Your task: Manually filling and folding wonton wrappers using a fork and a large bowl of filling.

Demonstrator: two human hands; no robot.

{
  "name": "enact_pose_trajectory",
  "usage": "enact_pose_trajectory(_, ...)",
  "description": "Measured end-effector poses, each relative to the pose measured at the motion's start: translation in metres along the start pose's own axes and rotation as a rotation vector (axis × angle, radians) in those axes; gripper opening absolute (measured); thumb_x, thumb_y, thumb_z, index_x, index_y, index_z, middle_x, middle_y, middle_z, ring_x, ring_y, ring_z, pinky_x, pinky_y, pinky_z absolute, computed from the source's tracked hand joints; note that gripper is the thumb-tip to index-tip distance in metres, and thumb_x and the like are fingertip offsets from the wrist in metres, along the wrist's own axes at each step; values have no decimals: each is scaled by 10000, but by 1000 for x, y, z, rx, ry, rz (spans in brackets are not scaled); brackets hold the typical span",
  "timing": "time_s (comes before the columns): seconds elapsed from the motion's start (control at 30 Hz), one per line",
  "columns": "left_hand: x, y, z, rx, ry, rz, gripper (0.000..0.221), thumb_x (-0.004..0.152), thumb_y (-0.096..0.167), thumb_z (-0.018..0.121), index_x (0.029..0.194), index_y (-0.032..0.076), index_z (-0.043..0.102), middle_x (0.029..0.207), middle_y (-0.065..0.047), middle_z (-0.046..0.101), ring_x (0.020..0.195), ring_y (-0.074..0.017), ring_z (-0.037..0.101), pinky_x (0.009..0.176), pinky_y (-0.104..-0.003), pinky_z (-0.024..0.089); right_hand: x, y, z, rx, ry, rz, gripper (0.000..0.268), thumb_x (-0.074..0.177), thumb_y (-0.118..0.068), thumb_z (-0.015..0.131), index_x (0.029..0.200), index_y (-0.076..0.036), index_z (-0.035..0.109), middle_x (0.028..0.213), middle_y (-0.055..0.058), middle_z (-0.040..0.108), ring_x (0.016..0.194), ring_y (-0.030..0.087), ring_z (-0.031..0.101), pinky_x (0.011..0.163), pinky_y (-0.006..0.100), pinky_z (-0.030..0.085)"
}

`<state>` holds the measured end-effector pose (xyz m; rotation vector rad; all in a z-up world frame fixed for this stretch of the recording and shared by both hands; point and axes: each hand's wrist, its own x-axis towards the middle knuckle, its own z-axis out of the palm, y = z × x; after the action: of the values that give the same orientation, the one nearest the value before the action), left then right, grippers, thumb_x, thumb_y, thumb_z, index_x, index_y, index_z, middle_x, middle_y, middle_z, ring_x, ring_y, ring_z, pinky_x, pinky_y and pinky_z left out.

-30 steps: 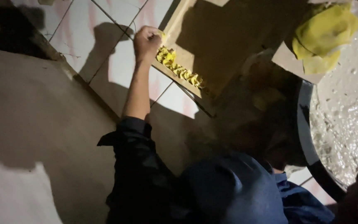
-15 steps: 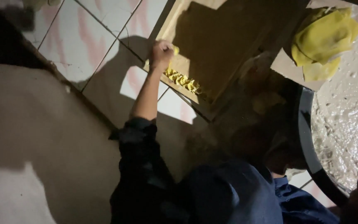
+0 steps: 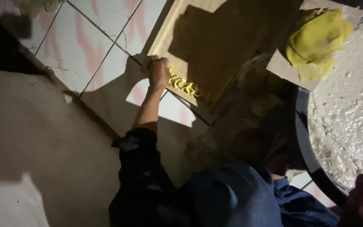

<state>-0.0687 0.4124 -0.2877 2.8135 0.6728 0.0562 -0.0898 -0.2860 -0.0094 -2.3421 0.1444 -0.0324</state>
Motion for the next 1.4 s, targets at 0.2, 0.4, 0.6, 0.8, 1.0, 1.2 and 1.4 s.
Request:
enact_pose_trajectory(0.2,-12,33,-56,67,39,68,307,655,-16,742,947,77,715,901,-186,725,933,-402,646,889,-426,495,-15,-30,21,148,23,350,274,1258,-352,608,1481,-195,581,932,-15,540,600,82,469,449,236,436)
enact_pose_trajectory(0.4,-17,164,-156,-174,99,20,442,834,19,604,1240,177,681,1131,-159,680,1036,-375,638,795,-493,538,-6,-10,33,208,186,57,114,1152,-17,713,1246,44,696,1155,136,707,1019,143,640,934,255,504)
enact_pose_trajectory(0.6,-21,349,-225,-687,284,788,332,909,-139,611,1176,42,690,1106,-177,738,1024,-339,711,876,-414,597,-5,-24,33,300,119,126,149,1090,-42,708,1230,-3,673,1152,108,706,1048,118,646,962,223,495)
enact_pose_trajectory(0.8,24,393,-167,-147,329,1045,369,796,157,893,1036,137,613,896,-71,664,810,-288,626,708,-397,537,-4,-34,26,180,170,141,109,1060,-38,717,1167,-54,726,1057,56,718,953,73,628,897,205,487)
enact_pose_trajectory(1.0,23,393,-190,-542,196,1098,140,986,43,689,857,-2,659,738,-81,637,529,-157,581,349,-289,482,-6,-67,20,453,59,129,296,1189,-195,477,1257,37,649,827,41,552,607,67,412,546,210,285)
enact_pose_trajectory(1.2,-1,399,-228,-1768,-329,22,205,938,299,664,1027,114,668,927,-30,689,824,-143,607,650,-268,477,0,-58,23,446,46,184,269,1150,-131,523,1303,44,657,753,28,518,609,88,427,540,216,314)
enact_pose_trajectory(1.4,-45,414,-240,-1754,-485,-55,556,822,406,793,1233,67,635,1217,-124,704,1144,-240,670,934,-330,551,14,-44,-4,386,-158,76,442,1011,-131,483,1420,-21,610,772,64,591,669,148,547,633,284,455)
